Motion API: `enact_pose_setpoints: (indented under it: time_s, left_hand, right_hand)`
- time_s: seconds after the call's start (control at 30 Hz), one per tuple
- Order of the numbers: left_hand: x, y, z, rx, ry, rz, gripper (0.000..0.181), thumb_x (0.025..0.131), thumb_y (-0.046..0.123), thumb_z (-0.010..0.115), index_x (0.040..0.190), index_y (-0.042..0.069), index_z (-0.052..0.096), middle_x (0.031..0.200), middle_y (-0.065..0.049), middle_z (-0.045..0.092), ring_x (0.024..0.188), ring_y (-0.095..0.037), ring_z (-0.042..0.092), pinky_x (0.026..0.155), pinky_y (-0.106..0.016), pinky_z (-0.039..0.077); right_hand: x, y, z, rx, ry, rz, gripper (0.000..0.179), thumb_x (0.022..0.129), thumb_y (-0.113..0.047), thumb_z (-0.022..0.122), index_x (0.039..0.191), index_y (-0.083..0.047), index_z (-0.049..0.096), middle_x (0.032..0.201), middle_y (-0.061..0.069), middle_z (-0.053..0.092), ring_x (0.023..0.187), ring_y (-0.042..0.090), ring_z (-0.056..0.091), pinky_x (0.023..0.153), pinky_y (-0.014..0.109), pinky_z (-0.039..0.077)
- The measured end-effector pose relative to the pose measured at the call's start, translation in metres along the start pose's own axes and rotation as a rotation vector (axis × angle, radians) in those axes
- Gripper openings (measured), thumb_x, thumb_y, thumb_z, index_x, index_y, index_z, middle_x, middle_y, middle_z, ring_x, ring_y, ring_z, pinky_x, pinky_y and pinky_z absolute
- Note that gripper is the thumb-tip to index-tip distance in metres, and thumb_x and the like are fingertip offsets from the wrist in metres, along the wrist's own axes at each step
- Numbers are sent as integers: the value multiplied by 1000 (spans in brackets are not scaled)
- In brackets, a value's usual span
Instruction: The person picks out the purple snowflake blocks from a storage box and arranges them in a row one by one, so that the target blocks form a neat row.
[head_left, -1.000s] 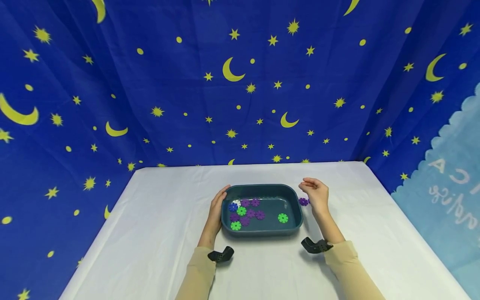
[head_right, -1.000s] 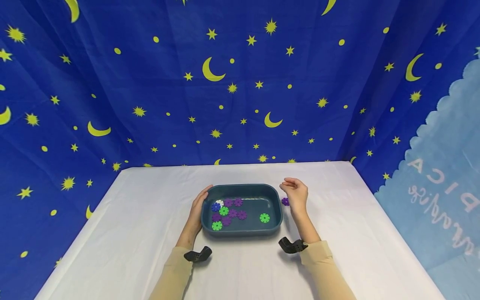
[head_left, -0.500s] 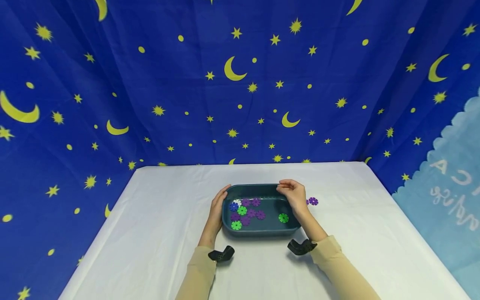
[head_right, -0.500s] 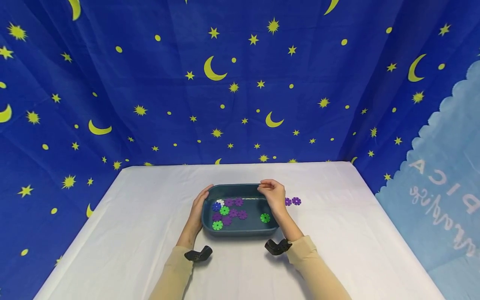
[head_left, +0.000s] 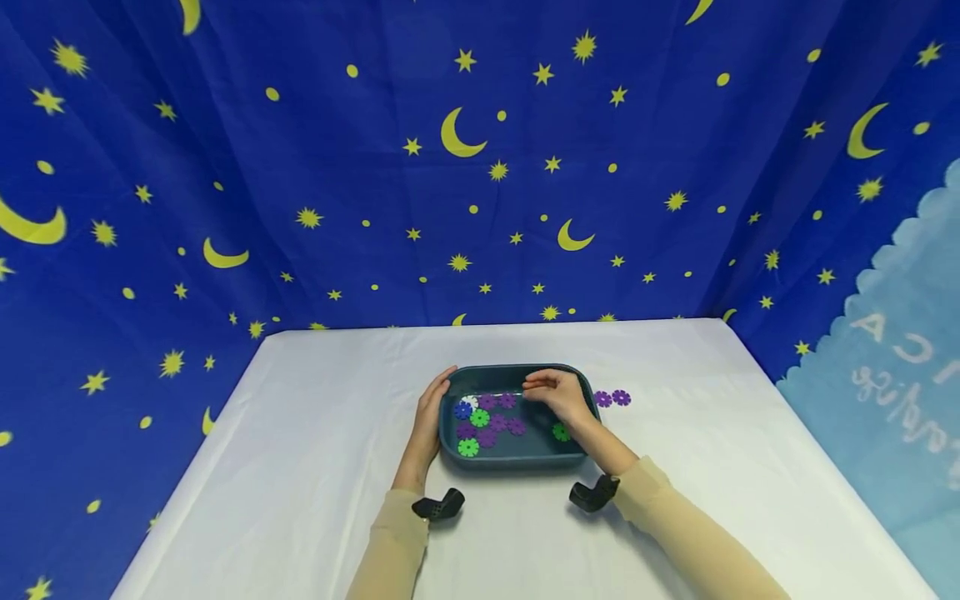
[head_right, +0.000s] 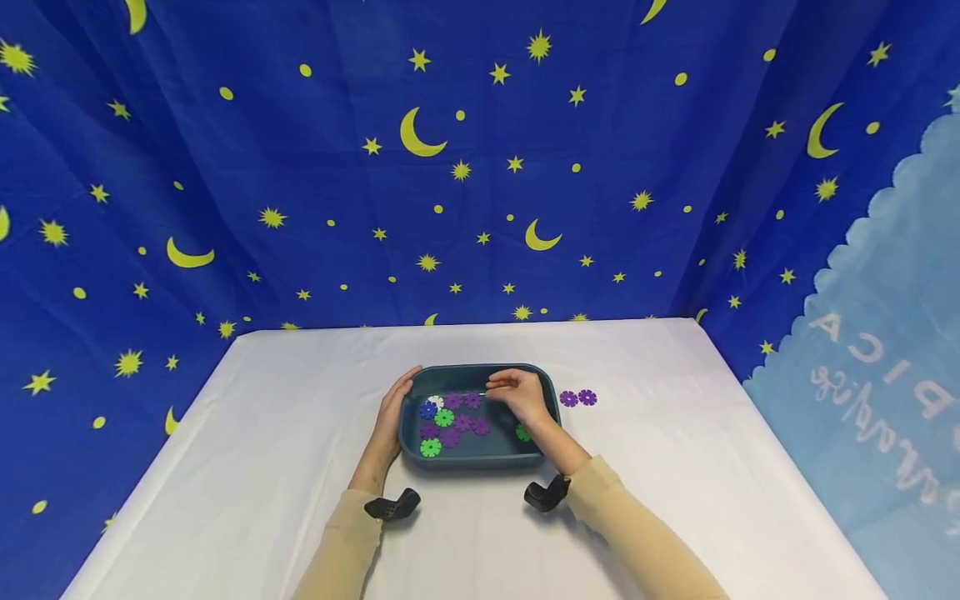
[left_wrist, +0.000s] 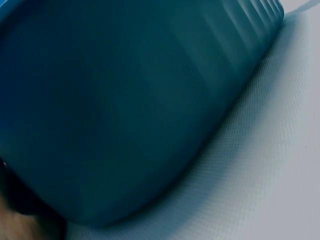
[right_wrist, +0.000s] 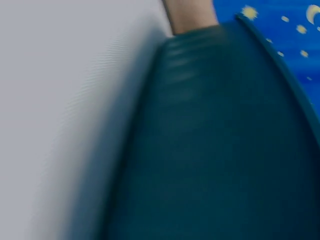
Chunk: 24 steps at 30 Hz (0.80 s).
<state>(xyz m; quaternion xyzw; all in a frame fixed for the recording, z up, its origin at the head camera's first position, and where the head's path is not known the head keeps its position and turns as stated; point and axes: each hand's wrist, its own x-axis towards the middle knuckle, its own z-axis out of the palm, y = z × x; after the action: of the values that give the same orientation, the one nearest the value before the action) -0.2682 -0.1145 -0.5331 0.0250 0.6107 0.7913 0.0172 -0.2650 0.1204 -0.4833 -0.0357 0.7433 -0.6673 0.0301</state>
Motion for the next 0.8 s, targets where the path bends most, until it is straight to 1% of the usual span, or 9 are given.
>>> enact_pose_setpoints:
  time_s: [0.1,0.17,0.27,0.37,0.43,0.57,0.7,0.8]
  left_hand:
    - [0,1,0,1,-4,2,46,103,25,38,144,5,40,154,-8,34,145,-22,25,122,-42,17]
    - [0,1,1,1,-4,0,46,103,24,37,144,5,39,154,-9,33,146,-23,24,122,-43,16]
    - [-1,2,2,8,-1,-6,45,103,24,37,144,6,40,155,-8,33,146,-23,23,122,-43,16]
    - [-1,2,2,18,4,-11,45,103,24,37,144,7,41,154,-8,33,146,-23,24,122,-43,16]
    - [-1,2,2,24,7,-8,44,103,24,37,143,7,41,154,-8,33,146,-23,24,122,-43,16]
    - [-1,2,2,36,14,-4,45,103,25,36,144,7,41,154,-7,33,146,-23,23,122,-43,16]
    - [-1,3,2,32,14,-12,45,103,24,36,144,7,40,155,-7,33,146,-22,22,122,-42,16]
    - [-1,4,3,21,13,-20,44,103,24,36,144,7,41,155,-7,32,147,-22,22,122,-42,15]
  right_hand:
    - [0,0,3,-49,-83,17,32,80,7,67,109,18,60,104,32,67,75,3,68,73,22,58]
    - [-1,2,5,-74,-144,29,32,80,9,67,110,19,59,105,34,65,78,11,70,73,25,59]
    - [-1,4,5,-89,-228,74,35,79,13,65,112,20,57,106,35,64,86,23,71,74,28,60]
    - [-1,6,6,-112,-296,112,38,76,17,64,114,21,56,108,35,64,92,29,70,74,27,59]
    - [0,6,7,-126,-310,127,40,74,20,64,114,21,56,109,35,63,93,30,70,74,26,59]
    - [1,6,7,-178,-315,97,41,71,21,66,111,20,58,108,35,64,93,31,69,75,24,59]
    - [1,8,7,-271,-321,57,39,69,20,68,107,17,63,107,31,66,88,23,68,70,19,56]
    - [2,10,7,-347,-335,3,36,68,20,69,103,15,65,103,29,68,84,18,66,65,15,53]
